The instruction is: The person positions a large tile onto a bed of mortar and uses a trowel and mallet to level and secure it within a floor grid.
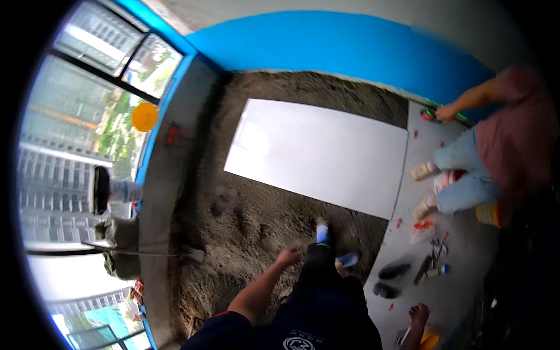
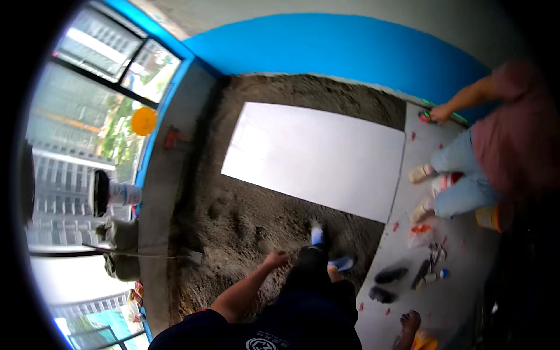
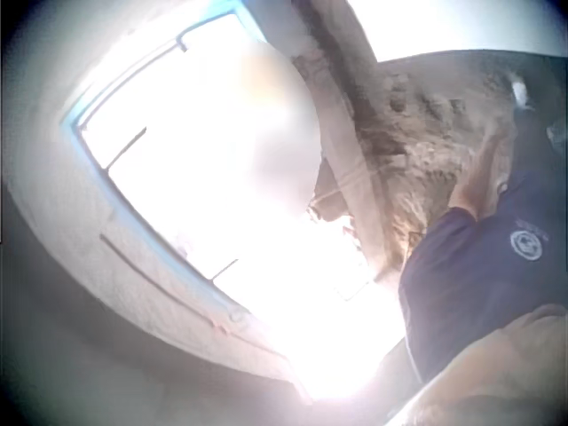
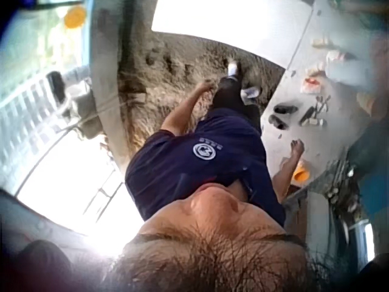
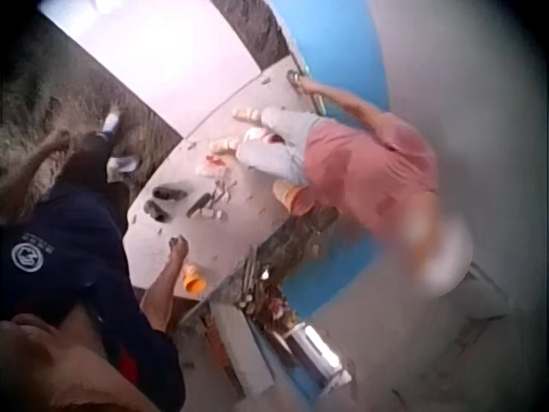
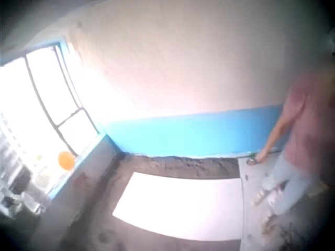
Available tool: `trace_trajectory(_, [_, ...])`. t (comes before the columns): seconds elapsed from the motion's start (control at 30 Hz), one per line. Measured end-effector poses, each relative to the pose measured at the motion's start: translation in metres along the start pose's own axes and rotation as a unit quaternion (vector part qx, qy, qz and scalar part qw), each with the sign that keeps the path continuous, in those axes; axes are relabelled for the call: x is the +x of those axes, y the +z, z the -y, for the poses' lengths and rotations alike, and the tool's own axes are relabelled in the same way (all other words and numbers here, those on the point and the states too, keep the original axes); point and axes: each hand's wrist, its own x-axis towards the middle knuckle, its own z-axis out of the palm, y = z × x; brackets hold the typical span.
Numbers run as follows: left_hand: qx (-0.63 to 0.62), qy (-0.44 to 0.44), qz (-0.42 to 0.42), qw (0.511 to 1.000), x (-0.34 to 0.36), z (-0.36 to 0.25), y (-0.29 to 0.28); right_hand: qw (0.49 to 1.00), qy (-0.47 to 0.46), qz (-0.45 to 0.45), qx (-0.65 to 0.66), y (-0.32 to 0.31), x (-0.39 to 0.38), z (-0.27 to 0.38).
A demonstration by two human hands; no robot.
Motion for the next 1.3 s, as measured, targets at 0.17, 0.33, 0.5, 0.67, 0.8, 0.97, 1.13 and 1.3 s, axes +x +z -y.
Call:
trace_trajectory(0.17, [-0.015, -0.031, 0.012, 0.999, 0.074, -0.054, -0.034, 0.992, 0.057, -0.033, -0.111, 0.033, -0.024, -0.046])
trace_trajectory(0.33, [-0.017, -0.056, -0.002, 0.998, 0.102, -0.073, -0.056, 0.995, 0.056, 0.032, -0.08, 0.114, -0.076, -0.061])
trace_trajectory(0.5, [0.032, -0.079, 0.038, 0.996, 0.098, -0.102, -0.045, 0.991, 0.082, 0.026, -0.101, 0.13, -0.088, -0.084])
trace_trajectory(0.67, [0.096, -0.029, 0.068, 0.993, 0.081, -0.129, -0.012, 0.989, 0.101, -0.015, -0.109, 0.106, -0.069, -0.107])
trace_trajectory(0.8, [0.093, -0.025, 0.075, 0.993, 0.073, -0.118, 0.004, 0.986, 0.122, -0.015, -0.109, 0.085, -0.039, -0.121])
trace_trajectory(0.97, [0.074, -0.057, 0.023, 0.995, 0.058, -0.093, 0.034, 0.994, 0.086, -0.01, -0.071, 0.059, -0.007, -0.118])
trace_trajectory(1.13, [0.108, 0.009, -0.027, 0.994, 0.036, -0.066, 0.09, 0.995, -0.01, -0.05, -0.091, 0.019, 0.025, -0.083])
trace_trajectory(1.3, [0.104, 0.152, 0.011, 0.983, 0.023, -0.071, 0.164, 0.991, 0.032, -0.09, -0.093, -0.043, 0.072, -0.1])
